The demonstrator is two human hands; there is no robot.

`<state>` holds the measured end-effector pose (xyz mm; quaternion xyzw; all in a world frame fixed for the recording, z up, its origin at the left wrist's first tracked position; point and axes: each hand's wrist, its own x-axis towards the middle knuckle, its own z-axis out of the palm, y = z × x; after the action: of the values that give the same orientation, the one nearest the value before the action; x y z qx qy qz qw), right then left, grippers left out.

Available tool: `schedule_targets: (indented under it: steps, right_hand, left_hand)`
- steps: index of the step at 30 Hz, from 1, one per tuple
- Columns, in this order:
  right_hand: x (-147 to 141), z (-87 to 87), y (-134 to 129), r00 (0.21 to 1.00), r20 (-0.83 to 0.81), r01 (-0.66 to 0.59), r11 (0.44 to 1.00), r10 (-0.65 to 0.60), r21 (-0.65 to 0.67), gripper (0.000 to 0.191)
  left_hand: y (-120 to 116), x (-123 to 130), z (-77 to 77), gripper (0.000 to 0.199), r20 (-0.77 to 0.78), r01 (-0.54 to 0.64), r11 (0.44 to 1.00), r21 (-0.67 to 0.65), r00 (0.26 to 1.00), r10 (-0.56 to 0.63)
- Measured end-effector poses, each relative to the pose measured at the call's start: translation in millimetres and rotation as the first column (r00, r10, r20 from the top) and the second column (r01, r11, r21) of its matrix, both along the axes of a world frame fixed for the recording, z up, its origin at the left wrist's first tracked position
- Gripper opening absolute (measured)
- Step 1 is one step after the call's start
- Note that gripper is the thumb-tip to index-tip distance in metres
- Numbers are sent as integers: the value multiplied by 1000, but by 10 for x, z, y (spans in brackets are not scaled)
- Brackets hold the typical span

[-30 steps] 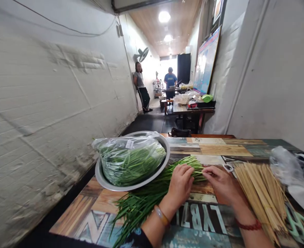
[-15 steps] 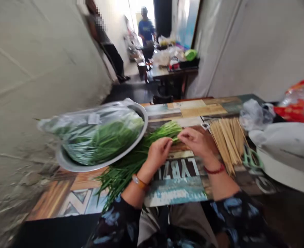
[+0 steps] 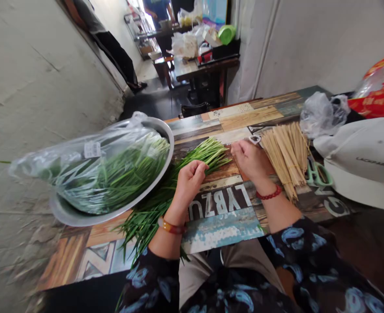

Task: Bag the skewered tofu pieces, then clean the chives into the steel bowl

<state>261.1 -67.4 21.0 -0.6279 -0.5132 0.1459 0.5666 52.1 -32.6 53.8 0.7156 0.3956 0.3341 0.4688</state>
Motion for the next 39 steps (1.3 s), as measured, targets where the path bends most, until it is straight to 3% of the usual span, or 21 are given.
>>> schedule_targets:
  steps: [2,7,11,14,17,22,26,29,33,39]
  right_hand:
    - [-14,9,5,994,92,-52,998,56,-48,45]
    - [-119,76,-25,979,-51,-195,979,198,66,38]
    - [-215,150,-56,936,103,-346,935,338,76,19]
    - [-234,179,-62,917,145,-388,914,371,117,15]
    - [-249,194,-73,916,47,-400,907,398,129,14]
    - [-376,165,-89,854,-331,-376,916,401,139,8]
    - [-423,76,-64,771,-587,-256,964,245,66,16]
    - [-407,2,-28,793,-595,-148,989,128,15,25]
    - [-395,-36,-12,815,-576,-79,997,59,-10,29]
    - [-165,-69,-5,702,-711,71,997,-32,25,37]
  left_hand:
    - [8,-5,12,30,-15,-11,1000,-3,1000,11]
    - [13,-15,33,32,-42,19,1000,19,999,-18]
    - [-5,-15,49,33,-103,59,996,67,993,-52]
    - [-18,-7,58,32,-121,75,993,88,991,-64]
    - [-19,-6,66,34,-102,128,990,57,987,-122]
    - [-18,-25,91,38,-78,152,988,8,985,-151]
    - [-45,-20,50,35,-164,137,972,192,981,-106]
    - [-77,-8,-24,33,-260,121,933,340,965,-31]
    - [-134,-4,-83,30,-346,123,891,438,938,40]
    - [-118,-55,-33,34,-313,26,848,529,935,166]
